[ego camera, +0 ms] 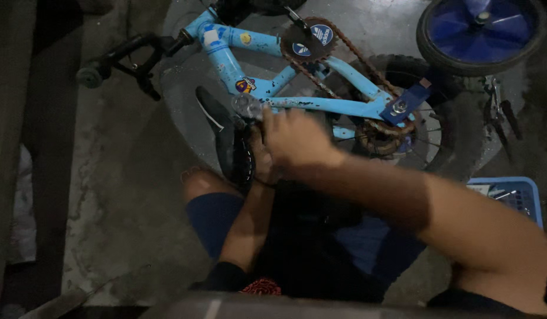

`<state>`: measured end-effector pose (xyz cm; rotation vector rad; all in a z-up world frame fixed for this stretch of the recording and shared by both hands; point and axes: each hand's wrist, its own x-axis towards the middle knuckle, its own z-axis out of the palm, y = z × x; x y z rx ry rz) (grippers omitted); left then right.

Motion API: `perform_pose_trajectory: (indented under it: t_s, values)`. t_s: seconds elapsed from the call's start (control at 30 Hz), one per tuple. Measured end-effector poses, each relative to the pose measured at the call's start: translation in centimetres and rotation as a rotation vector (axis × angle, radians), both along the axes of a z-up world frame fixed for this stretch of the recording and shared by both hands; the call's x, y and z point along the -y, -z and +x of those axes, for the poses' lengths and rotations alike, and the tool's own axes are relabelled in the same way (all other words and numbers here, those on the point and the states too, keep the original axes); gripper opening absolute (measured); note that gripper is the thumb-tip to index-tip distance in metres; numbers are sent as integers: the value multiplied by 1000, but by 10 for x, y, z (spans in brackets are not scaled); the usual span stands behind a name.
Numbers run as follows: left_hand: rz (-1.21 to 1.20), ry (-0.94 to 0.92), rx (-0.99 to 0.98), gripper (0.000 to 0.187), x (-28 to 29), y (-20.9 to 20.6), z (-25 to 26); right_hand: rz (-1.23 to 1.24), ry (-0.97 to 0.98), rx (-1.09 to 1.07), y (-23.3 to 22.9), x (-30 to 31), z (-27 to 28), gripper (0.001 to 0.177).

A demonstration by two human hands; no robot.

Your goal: The person uses a wrench to tighten the seat post bolt on a light blue bicycle. They then use a screwdriver to adjust the seat clamp and continue tightening the bolt with the wrench.

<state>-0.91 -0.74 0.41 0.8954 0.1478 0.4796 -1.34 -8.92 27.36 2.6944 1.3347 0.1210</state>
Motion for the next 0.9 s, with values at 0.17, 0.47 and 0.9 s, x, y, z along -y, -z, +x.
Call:
perform_pose_trajectory:
  t_s: [0.17,0.47,0.9]
  values:
    - [72,144,-8,37,-8,-20,-24,123,399,-163,12,-55,-51,53]
    - [-78,260,-6,45,-5,-29,-33,705,361,-666,-10,-32,-43,74]
    - [909,-386,-199,38,-9,-31,-16,134,155,-525,-67,-2,33,36]
